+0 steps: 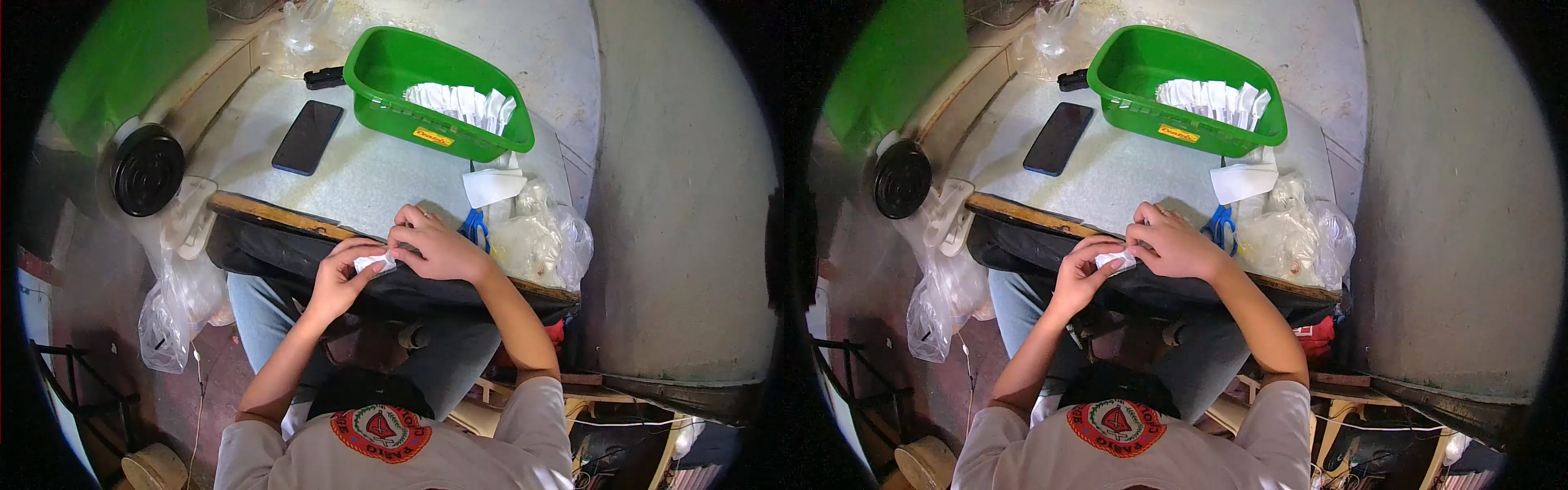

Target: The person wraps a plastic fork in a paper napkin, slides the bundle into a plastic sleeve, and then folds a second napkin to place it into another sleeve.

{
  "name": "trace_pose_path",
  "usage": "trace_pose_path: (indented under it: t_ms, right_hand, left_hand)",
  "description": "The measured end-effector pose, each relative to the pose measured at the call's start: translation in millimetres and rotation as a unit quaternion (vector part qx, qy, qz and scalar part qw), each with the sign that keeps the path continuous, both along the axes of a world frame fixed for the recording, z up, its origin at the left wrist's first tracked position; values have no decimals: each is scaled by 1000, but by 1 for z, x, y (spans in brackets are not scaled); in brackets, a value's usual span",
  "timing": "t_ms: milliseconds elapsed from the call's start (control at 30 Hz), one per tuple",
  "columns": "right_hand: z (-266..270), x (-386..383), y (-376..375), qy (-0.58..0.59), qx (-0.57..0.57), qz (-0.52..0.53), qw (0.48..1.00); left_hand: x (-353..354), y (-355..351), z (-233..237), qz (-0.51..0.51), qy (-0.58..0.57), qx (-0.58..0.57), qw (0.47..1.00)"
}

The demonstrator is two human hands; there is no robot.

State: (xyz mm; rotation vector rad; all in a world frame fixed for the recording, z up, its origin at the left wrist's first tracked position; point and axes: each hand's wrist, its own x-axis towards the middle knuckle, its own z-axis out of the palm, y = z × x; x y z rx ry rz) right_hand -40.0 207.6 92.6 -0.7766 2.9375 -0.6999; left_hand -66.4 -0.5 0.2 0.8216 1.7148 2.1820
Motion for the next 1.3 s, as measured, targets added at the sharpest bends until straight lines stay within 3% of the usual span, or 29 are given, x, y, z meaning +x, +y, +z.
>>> trace_pose_path:
  t_ms: [633,800,1300]
  right_hand:
    - [-1,5,-8,48,52,-43,997]
    - [-2,8,-14,66,99,-62,991]
    - [-6,9,-9,22,62,-143,987]
  left_hand:
    - [2,0,4,4,-5,18,1000]
    - [1,5,-8,62,3,-33,998]
    - [3,4,-4,48,1,-10,999]
